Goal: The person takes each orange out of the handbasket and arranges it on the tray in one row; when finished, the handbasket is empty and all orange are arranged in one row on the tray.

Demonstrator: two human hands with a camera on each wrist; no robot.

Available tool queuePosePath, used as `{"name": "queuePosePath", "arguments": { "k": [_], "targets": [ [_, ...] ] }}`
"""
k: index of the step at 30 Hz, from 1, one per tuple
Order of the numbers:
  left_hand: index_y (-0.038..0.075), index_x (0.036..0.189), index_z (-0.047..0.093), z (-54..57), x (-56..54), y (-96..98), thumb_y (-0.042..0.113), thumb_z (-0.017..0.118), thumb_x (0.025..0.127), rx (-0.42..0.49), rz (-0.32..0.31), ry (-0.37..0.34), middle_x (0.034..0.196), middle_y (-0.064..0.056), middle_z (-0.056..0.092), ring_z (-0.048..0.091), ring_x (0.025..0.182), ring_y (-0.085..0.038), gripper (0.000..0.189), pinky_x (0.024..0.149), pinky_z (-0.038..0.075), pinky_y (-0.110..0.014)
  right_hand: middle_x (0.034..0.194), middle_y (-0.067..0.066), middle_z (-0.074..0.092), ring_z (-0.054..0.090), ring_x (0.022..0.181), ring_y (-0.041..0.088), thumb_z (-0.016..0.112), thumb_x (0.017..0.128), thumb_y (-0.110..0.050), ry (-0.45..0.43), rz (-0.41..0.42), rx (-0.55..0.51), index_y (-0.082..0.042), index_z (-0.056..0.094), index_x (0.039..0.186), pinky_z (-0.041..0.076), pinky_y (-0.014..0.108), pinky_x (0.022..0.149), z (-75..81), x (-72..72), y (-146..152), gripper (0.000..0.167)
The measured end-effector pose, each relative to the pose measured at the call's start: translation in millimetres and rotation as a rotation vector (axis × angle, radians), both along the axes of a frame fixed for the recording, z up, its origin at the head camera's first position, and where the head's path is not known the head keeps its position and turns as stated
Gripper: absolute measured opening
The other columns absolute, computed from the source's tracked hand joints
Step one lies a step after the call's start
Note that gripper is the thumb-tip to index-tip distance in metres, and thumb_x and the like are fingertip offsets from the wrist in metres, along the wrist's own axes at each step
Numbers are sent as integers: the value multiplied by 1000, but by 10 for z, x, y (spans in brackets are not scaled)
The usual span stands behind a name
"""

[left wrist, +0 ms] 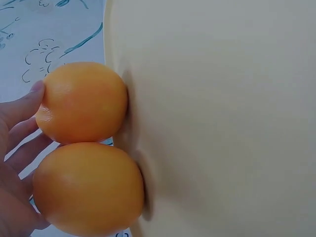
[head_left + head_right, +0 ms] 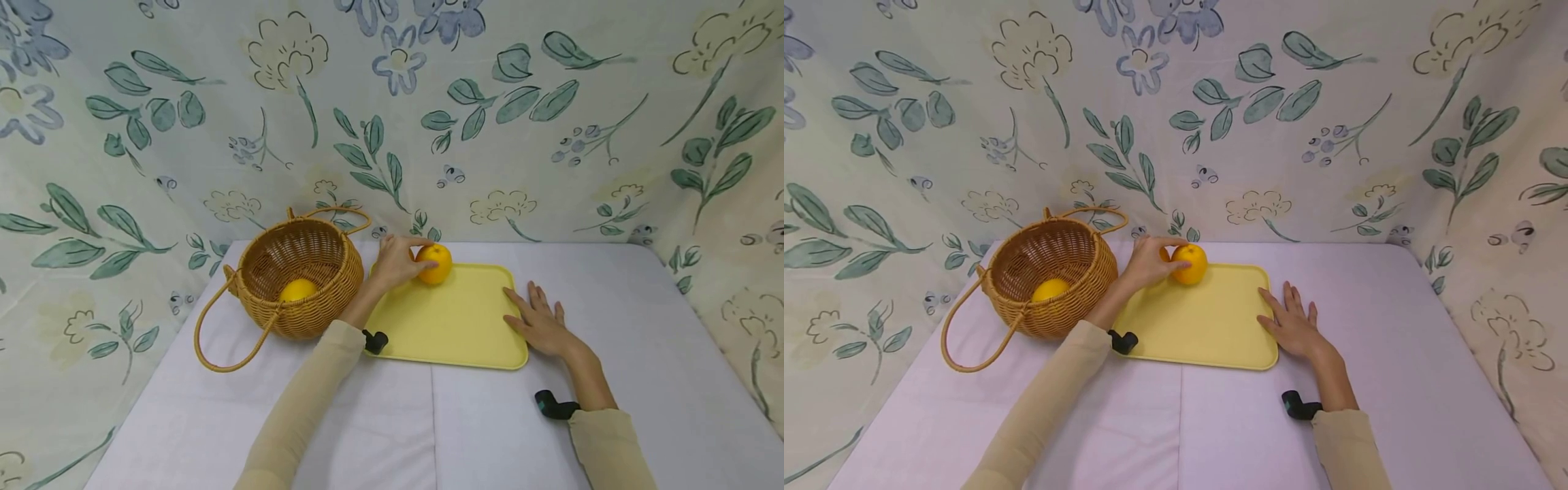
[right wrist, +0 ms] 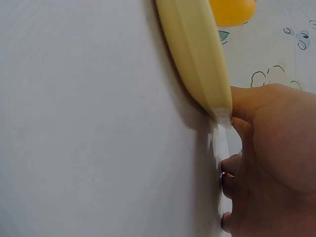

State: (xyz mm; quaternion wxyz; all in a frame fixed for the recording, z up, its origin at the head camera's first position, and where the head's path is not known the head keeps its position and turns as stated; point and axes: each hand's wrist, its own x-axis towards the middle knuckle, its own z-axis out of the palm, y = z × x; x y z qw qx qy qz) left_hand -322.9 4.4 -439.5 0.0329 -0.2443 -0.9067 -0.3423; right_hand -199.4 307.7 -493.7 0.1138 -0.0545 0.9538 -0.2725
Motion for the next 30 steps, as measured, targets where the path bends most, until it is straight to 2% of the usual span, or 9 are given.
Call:
{"name": "queuePosePath", "arguments": {
  "k": [14,18,24,27,30],
  "targets": [
    [18,130,73,12,-10,4,35,83,88,-8,3,-8,135,-2,72,59,132,-24,46,123,21,-54,167,37,-12,-13,154,57,47,108,-43,2,11,-9,-7,23,163,-17,79,115,27,2,-1,70],
    [16,131,73,78,9,-29,36,82,89,17,-2,11,138,-2,70,57,136,-25,47,122,22,-56,167,37,-12,-13,154,58,47,108,-44,3,11,-9,-7,23,164,-17,79,115,26,5,7,71],
    [15,132,72,289,48,-102,34,81,90,84,-22,55,143,-4,67,57,139,-25,47,118,31,-51,167,37,-13,-14,154,57,48,108,-44,-4,7,-11,-8,23,164,-18,79,115,18,6,10,71],
    [12,133,71,456,88,-147,31,82,90,143,-51,57,145,-6,64,56,140,-25,48,122,37,-42,167,37,-13,-14,154,58,48,108,-43,-6,8,-12,-8,23,164,-18,78,115,18,7,5,71],
    [8,137,67,669,162,-199,27,80,92,180,-90,46,149,-8,61,53,143,-26,51,123,39,-39,166,38,-13,-14,153,58,49,108,-42,-3,12,-17,-7,23,163,-18,79,115,25,11,8,70]
  ]
}}
